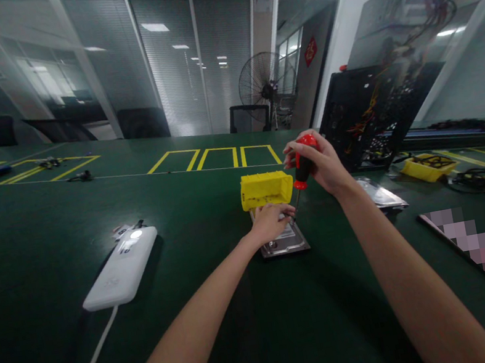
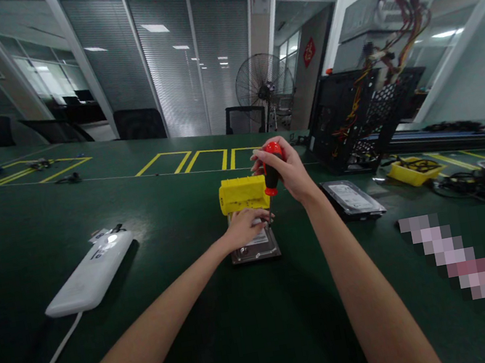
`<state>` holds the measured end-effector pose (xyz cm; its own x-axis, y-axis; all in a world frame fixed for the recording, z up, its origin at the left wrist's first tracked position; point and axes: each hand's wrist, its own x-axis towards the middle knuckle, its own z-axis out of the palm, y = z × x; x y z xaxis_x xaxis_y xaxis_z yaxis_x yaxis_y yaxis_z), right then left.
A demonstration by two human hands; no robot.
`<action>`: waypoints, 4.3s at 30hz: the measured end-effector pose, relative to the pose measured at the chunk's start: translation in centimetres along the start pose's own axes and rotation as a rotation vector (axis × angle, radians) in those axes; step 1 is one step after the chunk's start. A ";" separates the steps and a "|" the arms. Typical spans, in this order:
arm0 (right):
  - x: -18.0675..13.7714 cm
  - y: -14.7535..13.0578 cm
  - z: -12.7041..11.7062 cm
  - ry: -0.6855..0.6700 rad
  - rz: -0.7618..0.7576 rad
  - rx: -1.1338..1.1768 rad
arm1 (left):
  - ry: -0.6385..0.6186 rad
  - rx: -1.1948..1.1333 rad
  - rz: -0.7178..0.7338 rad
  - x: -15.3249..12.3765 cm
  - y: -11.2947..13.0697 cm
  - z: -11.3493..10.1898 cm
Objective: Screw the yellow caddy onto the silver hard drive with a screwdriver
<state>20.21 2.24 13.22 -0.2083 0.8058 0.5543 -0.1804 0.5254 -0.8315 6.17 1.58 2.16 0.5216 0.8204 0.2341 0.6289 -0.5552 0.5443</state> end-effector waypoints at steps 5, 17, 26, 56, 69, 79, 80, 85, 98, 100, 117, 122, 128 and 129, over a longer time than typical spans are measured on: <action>0.0 0.0 0.2 0.034 0.012 -0.034 | -0.012 0.009 -0.004 -0.2 0.3 -0.3; 0.5 0.2 -0.4 0.000 0.010 0.063 | 0.004 0.028 0.023 0.0 0.1 -0.1; 0.3 0.3 0.1 0.026 0.005 -0.011 | 0.000 0.020 0.041 0.0 -0.1 0.1; 0.4 -0.1 -0.3 0.032 0.105 0.040 | -0.012 0.021 0.037 -0.1 -0.1 -0.1; 0.5 0.2 -0.2 0.082 0.041 -0.002 | -0.005 0.034 0.046 0.0 -0.2 0.2; 0.6 0.3 -0.1 0.097 0.026 0.027 | -0.008 0.065 0.044 -0.1 0.3 -0.1; 0.6 0.3 -0.2 0.093 0.038 0.027 | -0.012 0.066 0.046 -0.2 0.3 -0.2; 0.7 0.5 -0.4 0.052 0.037 0.053 | -0.030 0.053 0.050 -0.1 0.2 -0.2; 0.4 0.5 0.1 0.028 0.022 0.009 | -0.039 0.090 0.038 -0.1 0.1 0.0; 0.4 0.5 0.2 0.020 0.017 0.007 | -0.034 0.106 0.037 -0.1 0.1 0.1; 0.4 0.3 -0.1 0.123 0.017 -0.004 | -0.058 0.104 0.031 -0.3 0.6 -0.4; 0.5 0.0 -0.4 0.095 0.085 0.023 | -0.048 0.075 0.035 -0.2 0.4 -0.3; 0.5 -0.1 -0.5 0.092 0.108 0.022 | -0.039 0.075 0.051 -0.3 0.3 -0.4; 0.6 0.0 -0.5 0.111 0.101 0.029 | -0.035 0.075 0.053 -0.3 0.3 -0.3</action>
<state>20.53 2.81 13.52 -0.1199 0.8801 0.4595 -0.1923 0.4335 -0.8804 6.02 1.23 2.54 0.5742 0.7850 0.2323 0.6405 -0.6075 0.4698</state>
